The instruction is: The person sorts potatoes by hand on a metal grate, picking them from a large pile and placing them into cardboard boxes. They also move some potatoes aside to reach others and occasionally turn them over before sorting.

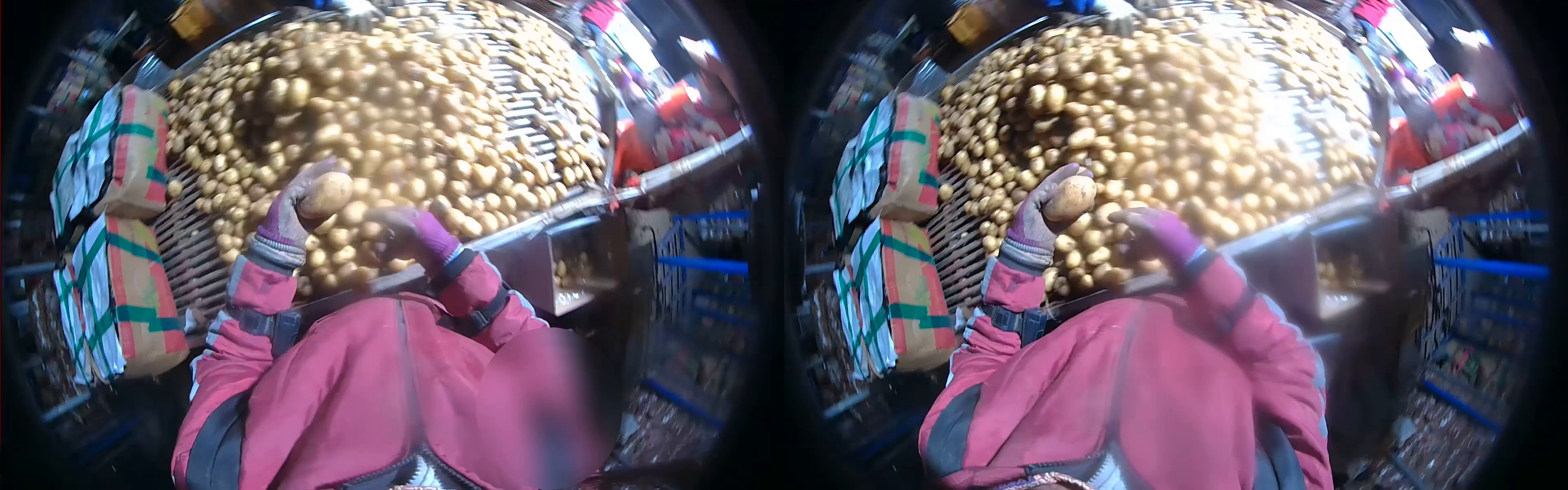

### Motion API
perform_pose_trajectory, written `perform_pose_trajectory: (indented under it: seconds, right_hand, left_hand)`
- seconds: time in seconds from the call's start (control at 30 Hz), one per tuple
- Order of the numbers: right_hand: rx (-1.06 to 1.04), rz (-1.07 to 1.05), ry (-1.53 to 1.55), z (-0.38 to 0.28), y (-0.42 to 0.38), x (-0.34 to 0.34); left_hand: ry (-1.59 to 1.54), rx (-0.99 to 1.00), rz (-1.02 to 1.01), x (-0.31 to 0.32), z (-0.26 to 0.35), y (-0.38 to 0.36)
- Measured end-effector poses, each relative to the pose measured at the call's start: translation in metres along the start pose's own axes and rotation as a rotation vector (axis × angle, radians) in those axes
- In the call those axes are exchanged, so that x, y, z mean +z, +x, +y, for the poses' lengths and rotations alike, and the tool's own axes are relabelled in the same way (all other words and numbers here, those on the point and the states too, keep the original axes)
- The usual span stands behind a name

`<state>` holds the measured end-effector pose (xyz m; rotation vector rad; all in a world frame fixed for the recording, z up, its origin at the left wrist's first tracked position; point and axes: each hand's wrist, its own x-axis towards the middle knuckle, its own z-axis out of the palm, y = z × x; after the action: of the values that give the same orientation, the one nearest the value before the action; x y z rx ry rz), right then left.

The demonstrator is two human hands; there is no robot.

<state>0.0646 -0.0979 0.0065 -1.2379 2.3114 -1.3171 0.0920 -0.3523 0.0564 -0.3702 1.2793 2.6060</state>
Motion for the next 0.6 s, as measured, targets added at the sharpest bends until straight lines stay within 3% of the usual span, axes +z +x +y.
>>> perform_pose_trajectory:
  seconds: [0.03,0.1,0.13,0.2,0.23,0.3,0.43,0.5,0.57,0.6]
  right_hand:
    - [-0.083,0.115,-0.026,0.006,-0.01,-0.002]
    - [0.131,-0.005,0.052,-0.003,-0.03,-0.024]
    - [0.22,0.005,0.254,0.019,-0.046,-0.015]
    - [0.642,0.134,1.348,0.022,-0.076,-0.018]
    - [0.604,0.167,1.43,0.005,-0.098,-0.042]
    - [0.43,0.309,1.337,0.022,-0.144,-0.045]
    - [0.209,0.481,1.358,0.027,-0.23,-0.07]
    - [0.26,0.69,1.407,0.038,-0.279,-0.071]
    - [0.398,0.915,1.308,0.002,-0.319,-0.099]
    - [0.336,0.941,1.21,0.006,-0.341,-0.101]
  left_hand:
    - [0.021,-0.021,-0.008,0.019,-0.012,-0.001]
    - [0.291,0.072,-0.22,0.052,-0.043,0.001]
    - [0.842,0.177,-0.36,0.077,-0.047,0.001]
    - [0.947,-0.013,-0.437,0.114,-0.077,0.001]
    - [0.962,0.07,-0.535,0.117,-0.098,0.01]
    - [0.783,-0.03,-0.558,0.142,-0.117,0.009]
    - [0.803,-0.106,-0.57,0.16,-0.144,0.02]
    - [0.92,-0.066,-0.514,0.164,-0.158,0.026]
    - [1.257,0.164,-0.545,0.149,-0.177,0.04]
    - [1.423,0.29,-0.572,0.142,-0.185,0.047]
